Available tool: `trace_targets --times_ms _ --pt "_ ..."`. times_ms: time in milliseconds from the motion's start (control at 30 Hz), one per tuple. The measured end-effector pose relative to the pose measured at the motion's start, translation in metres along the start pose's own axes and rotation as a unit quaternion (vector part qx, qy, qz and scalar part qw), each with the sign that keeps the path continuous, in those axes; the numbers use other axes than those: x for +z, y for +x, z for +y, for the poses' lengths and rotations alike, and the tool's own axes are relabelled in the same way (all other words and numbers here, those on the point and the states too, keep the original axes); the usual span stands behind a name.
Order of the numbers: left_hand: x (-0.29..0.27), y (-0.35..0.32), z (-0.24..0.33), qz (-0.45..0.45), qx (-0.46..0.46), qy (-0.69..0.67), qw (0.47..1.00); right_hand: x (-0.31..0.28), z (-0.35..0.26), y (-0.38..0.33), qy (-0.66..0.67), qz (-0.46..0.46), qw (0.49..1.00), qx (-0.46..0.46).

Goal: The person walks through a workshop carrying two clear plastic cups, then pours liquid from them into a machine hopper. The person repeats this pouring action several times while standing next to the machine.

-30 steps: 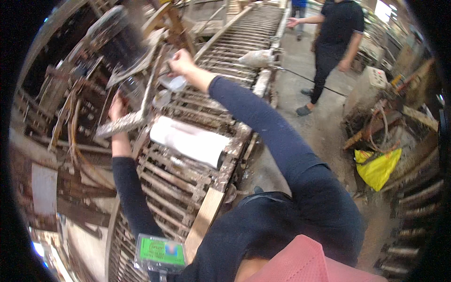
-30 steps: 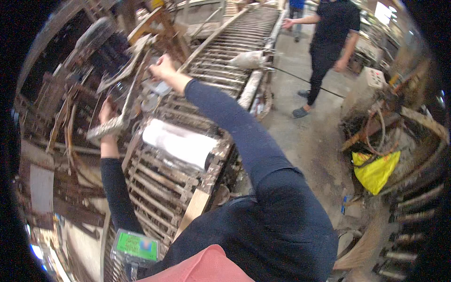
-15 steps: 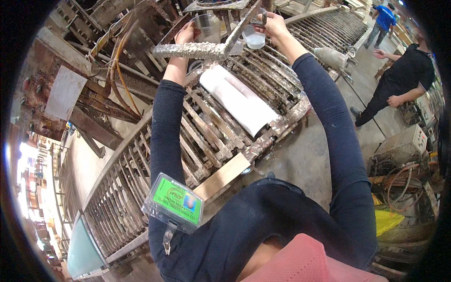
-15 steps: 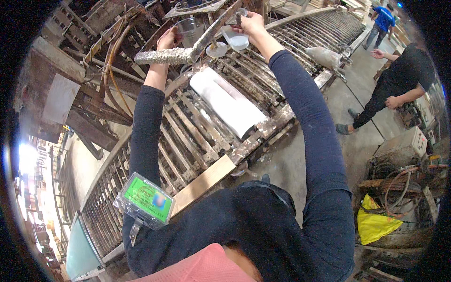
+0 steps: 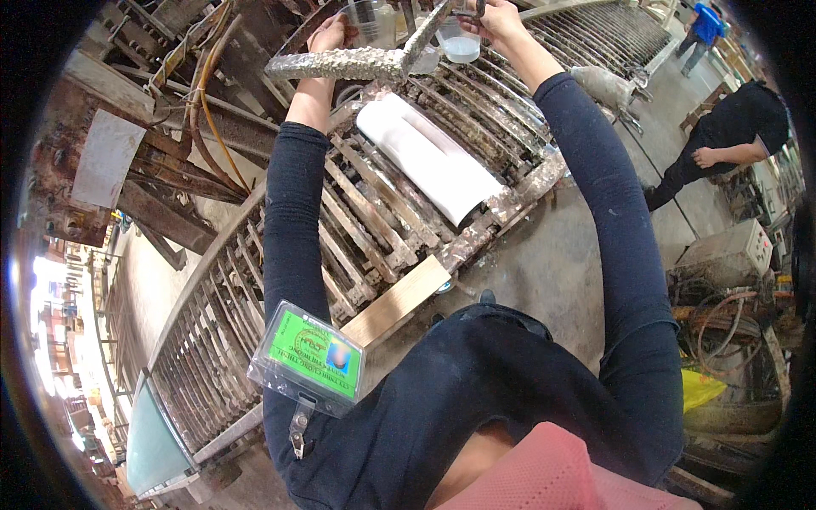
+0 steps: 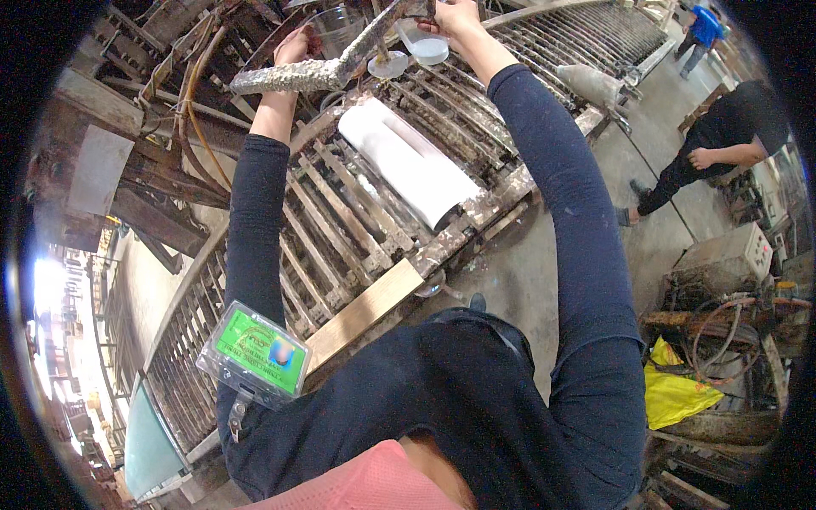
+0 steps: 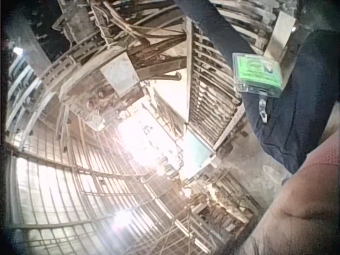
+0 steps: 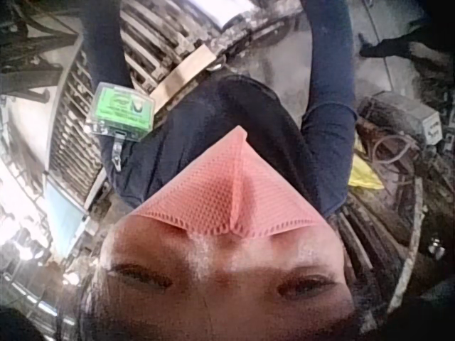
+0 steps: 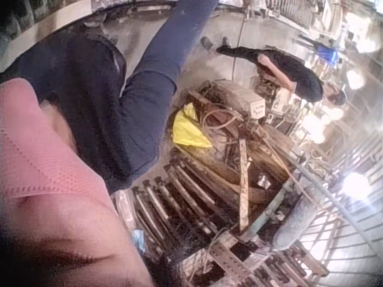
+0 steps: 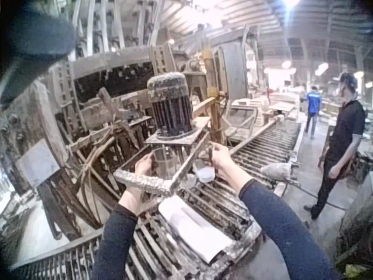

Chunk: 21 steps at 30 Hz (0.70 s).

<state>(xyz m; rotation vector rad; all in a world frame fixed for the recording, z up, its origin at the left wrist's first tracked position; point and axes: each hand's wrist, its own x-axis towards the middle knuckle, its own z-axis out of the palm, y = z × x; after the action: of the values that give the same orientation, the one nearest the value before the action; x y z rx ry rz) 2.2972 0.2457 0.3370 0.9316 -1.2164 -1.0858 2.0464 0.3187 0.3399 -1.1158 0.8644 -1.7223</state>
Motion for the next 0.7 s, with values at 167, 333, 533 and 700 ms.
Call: trace_targets --times_ms 167,333,533,700 --pt "-0.003 0.006 -0.003 -0.028 -0.005 0.006 1.0 -0.001 0.001 0.001 0.026 -0.006 1.0 0.006" --pt "-0.004 0.017 -0.012 -0.026 -0.023 -0.057 0.998 -0.001 0.0 0.003 0.028 0.002 1.0 0.012" --pt "-0.005 0.022 -0.014 -0.028 -0.023 -0.027 0.999 -0.001 -0.001 0.001 0.029 -0.004 0.999 0.014" --pt "-0.005 0.023 -0.013 -0.041 -0.007 -0.013 0.999 0.0 0.001 0.001 0.031 0.0 1.0 0.005"
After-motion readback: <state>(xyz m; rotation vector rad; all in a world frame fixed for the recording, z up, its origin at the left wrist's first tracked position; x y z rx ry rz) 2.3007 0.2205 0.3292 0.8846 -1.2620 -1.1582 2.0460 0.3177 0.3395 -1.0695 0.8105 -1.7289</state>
